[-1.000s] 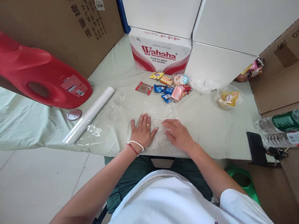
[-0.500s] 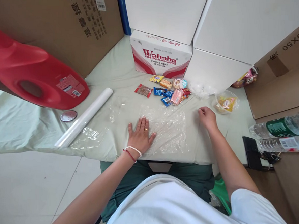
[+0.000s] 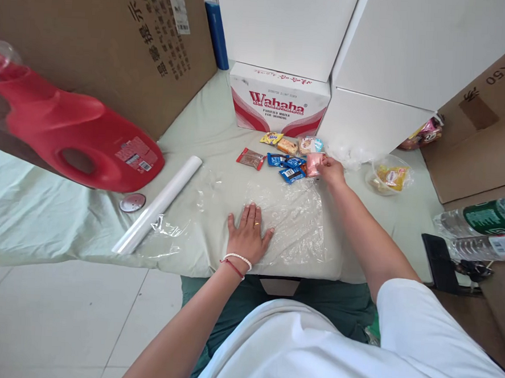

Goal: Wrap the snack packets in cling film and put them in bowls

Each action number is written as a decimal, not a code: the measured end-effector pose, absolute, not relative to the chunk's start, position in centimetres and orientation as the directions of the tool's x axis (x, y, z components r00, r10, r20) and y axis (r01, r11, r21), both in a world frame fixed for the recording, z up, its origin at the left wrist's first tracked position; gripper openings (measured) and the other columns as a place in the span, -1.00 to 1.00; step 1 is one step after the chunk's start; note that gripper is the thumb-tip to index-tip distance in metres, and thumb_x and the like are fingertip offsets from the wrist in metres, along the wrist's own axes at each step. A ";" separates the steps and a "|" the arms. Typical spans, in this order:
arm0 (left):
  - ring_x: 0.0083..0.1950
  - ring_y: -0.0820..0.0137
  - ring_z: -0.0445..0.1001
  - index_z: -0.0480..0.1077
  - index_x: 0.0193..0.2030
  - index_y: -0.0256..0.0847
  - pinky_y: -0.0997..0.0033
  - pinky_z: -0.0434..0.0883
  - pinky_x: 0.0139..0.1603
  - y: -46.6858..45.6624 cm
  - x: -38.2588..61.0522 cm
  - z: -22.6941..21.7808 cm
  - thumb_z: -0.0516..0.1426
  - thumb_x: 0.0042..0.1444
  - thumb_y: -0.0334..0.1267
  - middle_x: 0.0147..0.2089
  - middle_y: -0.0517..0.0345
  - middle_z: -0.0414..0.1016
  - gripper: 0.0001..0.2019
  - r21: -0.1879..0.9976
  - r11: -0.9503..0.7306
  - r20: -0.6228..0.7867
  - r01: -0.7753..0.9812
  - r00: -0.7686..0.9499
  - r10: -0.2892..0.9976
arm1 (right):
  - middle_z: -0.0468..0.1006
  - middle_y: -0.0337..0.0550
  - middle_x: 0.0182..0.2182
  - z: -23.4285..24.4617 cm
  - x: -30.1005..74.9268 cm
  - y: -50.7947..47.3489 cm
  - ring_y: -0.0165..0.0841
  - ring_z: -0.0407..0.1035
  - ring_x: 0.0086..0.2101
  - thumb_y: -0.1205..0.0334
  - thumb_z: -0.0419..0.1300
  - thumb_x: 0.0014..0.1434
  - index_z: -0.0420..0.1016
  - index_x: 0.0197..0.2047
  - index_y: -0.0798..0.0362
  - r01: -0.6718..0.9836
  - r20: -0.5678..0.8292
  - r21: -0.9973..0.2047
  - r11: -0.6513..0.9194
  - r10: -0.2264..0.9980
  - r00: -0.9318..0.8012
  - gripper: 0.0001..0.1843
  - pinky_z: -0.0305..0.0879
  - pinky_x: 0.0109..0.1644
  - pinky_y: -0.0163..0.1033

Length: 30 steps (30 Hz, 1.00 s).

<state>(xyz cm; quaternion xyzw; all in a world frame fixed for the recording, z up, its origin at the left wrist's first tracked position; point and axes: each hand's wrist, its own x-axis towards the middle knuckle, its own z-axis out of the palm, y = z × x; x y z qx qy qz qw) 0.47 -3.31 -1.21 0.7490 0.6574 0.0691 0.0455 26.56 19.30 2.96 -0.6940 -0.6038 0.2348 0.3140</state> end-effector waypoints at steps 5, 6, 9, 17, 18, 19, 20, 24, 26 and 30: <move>0.62 0.01 -0.02 0.03 0.56 -0.39 -0.44 -0.15 0.53 -3.3 0.4 -1.2 -0.16 0.45 0.07 0.61 -0.29 -0.04 -0.28 0.163 -0.138 0.051 0.977 0.131 0.990 | 0.30 -0.33 -0.49 7.2 28.9 16.0 -0.41 0.17 -0.43 0.01 0.27 0.02 0.29 -0.42 -0.01 0.509 0.077 -0.860 0.041 0.996 0.050 -0.71 0.13 -0.31 -0.29; 0.62 0.01 -0.02 0.03 0.56 -0.39 -0.44 -0.15 0.53 -3.3 0.4 -1.2 -0.17 0.45 0.06 0.61 -0.29 -0.04 -0.29 0.163 -0.140 0.052 0.977 0.133 0.990 | 0.33 -0.32 -0.48 8.1 28.6 15.1 -0.40 0.19 -0.42 -0.02 0.30 0.02 0.31 -0.41 0.00 0.490 0.060 -0.867 0.085 0.996 -0.067 -0.68 0.14 -0.30 -0.29; 0.62 0.00 -0.02 0.04 0.56 -0.38 -0.45 -0.14 0.53 -3.3 0.4 -1.1 -0.16 0.45 0.06 0.61 -0.29 -0.04 -0.29 0.164 -0.143 0.047 0.976 0.137 0.989 | 0.39 -0.28 -0.47 10.5 27.1 12.6 -0.38 0.23 -0.42 -0.09 0.30 0.08 0.38 -0.38 0.01 0.546 -0.003 -0.808 0.221 0.925 -0.379 -0.66 0.14 -0.30 -0.28; 0.63 -0.01 -0.05 -0.01 0.58 -0.37 -0.43 -0.19 0.54 -3.3 0.5 -1.3 -0.15 0.44 0.09 0.61 -0.28 -0.08 -0.26 0.186 -0.130 0.041 0.974 0.124 0.991 | 0.52 -0.18 -0.38 16.6 29.3 11.9 -0.29 0.37 -0.34 -0.01 0.19 0.33 0.51 -0.23 0.00 0.795 0.486 -0.521 0.310 0.874 -0.022 -0.75 0.19 -0.24 -0.20; 0.63 -0.01 -0.05 -0.02 0.58 -0.37 -0.43 -0.20 0.54 -3.3 0.5 -1.3 -0.15 0.44 0.09 0.61 -0.28 -0.07 -0.26 0.188 -0.130 0.042 0.974 0.125 0.991 | 0.53 -0.19 -0.38 17.0 29.5 11.7 -0.31 0.37 -0.35 -0.01 0.20 0.32 0.52 -0.22 0.00 0.762 0.462 -0.553 0.338 0.885 -0.058 -0.75 0.19 -0.26 -0.21; 0.63 -0.01 -0.04 -0.02 0.58 -0.37 -0.44 -0.20 0.54 -3.3 0.5 -1.3 -0.15 0.44 0.09 0.61 -0.28 -0.07 -0.26 0.187 -0.130 0.044 0.974 0.124 0.991 | 0.54 -0.20 -0.38 17.1 29.4 11.3 -0.32 0.37 -0.37 0.00 0.22 0.31 0.53 -0.23 0.00 0.713 0.402 -0.590 0.379 0.904 -0.148 -0.76 0.19 -0.27 -0.22; 0.63 -0.01 -0.04 -0.02 0.58 -0.36 -0.44 -0.20 0.54 -3.3 0.4 -1.3 -0.15 0.44 0.08 0.61 -0.28 -0.07 -0.27 0.186 -0.131 0.045 0.974 0.124 0.991 | 0.56 -0.22 -0.37 16.9 29.0 10.7 -0.33 0.38 -0.37 0.02 0.22 0.30 0.53 -0.24 0.00 0.654 0.312 -0.630 0.419 0.908 -0.281 -0.77 0.20 -0.27 -0.23; 0.62 -0.01 -0.01 0.01 0.57 -0.37 -0.46 -0.16 0.53 -3.3 0.3 -1.0 -0.19 0.45 0.02 0.61 -0.28 -0.05 -0.31 0.180 -0.138 0.037 0.974 0.133 0.990 | 0.58 -0.27 -0.39 12.8 24.9 8.0 -0.36 0.39 -0.38 0.18 0.18 0.28 0.56 -0.27 0.00 0.524 -0.088 -0.707 0.475 0.676 -0.731 -0.85 0.21 -0.25 -0.28; 0.62 0.01 -0.01 0.02 0.57 -0.39 -0.45 -0.15 0.53 -3.3 0.3 -0.8 -0.20 0.45 -0.05 0.61 -0.27 -0.06 -0.33 0.175 -0.145 0.033 0.974 0.141 0.989 | 0.58 -0.26 -0.41 10.0 22.8 7.3 -0.36 0.38 -0.39 0.27 0.19 0.25 0.58 -0.28 -0.01 0.575 -0.211 -0.648 0.500 0.608 -0.766 -0.88 0.17 -0.27 -0.29; 0.62 0.01 0.00 0.03 0.57 -0.37 -0.44 -0.12 0.53 -3.3 0.4 -0.7 -0.17 0.42 -0.15 0.61 -0.26 -0.05 -0.36 0.177 -0.130 0.023 0.976 0.128 0.992 | 0.66 -0.12 -0.19 7.0 21.2 8.6 -0.25 0.49 -0.23 0.34 0.24 0.20 0.64 -0.25 -0.02 0.708 -0.208 -0.457 0.538 0.709 -0.674 -0.86 0.25 -0.18 -0.26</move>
